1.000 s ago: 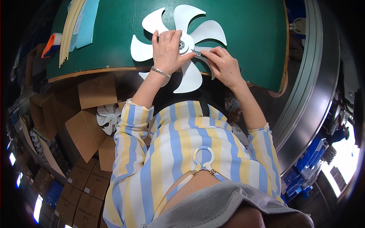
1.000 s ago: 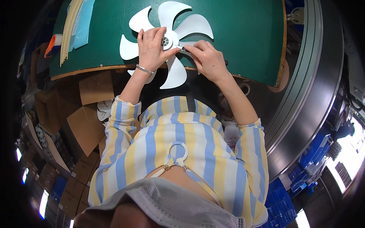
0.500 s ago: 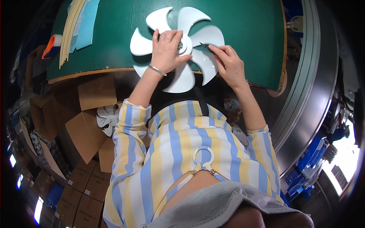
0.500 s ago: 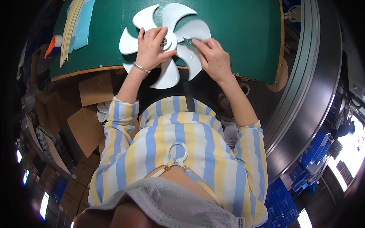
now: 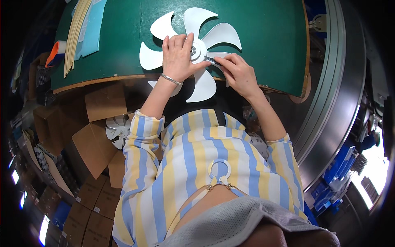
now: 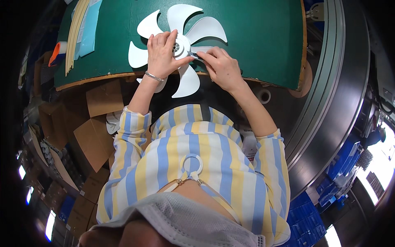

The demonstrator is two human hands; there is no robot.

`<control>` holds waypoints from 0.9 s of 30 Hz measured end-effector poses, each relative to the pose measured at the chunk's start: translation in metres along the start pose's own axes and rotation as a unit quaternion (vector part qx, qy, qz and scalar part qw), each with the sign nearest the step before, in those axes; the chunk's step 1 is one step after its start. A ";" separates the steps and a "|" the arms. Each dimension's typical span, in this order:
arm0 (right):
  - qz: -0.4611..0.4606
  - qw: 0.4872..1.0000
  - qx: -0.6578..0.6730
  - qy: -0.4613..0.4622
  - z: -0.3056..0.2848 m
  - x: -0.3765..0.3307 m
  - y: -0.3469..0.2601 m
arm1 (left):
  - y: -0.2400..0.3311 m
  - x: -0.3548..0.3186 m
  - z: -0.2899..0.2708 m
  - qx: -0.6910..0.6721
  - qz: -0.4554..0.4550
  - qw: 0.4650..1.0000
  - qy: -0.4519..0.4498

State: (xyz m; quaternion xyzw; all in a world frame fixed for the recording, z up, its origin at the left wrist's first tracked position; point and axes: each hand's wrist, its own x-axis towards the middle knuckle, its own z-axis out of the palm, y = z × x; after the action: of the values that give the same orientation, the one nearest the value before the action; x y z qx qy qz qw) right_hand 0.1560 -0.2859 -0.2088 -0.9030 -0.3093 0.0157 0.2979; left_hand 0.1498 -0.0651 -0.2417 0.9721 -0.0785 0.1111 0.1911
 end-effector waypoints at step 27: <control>-0.008 1.000 -0.018 0.010 0.003 0.001 0.001 | 0.000 0.002 0.005 -0.012 -0.009 0.999 0.036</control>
State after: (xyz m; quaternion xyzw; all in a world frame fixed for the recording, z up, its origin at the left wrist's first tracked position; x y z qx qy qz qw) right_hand 0.1569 -0.2841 -0.2116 -0.9057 -0.3140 -0.0015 0.2847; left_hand 0.1526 -0.0669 -0.2460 0.9656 -0.0644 0.1437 0.2067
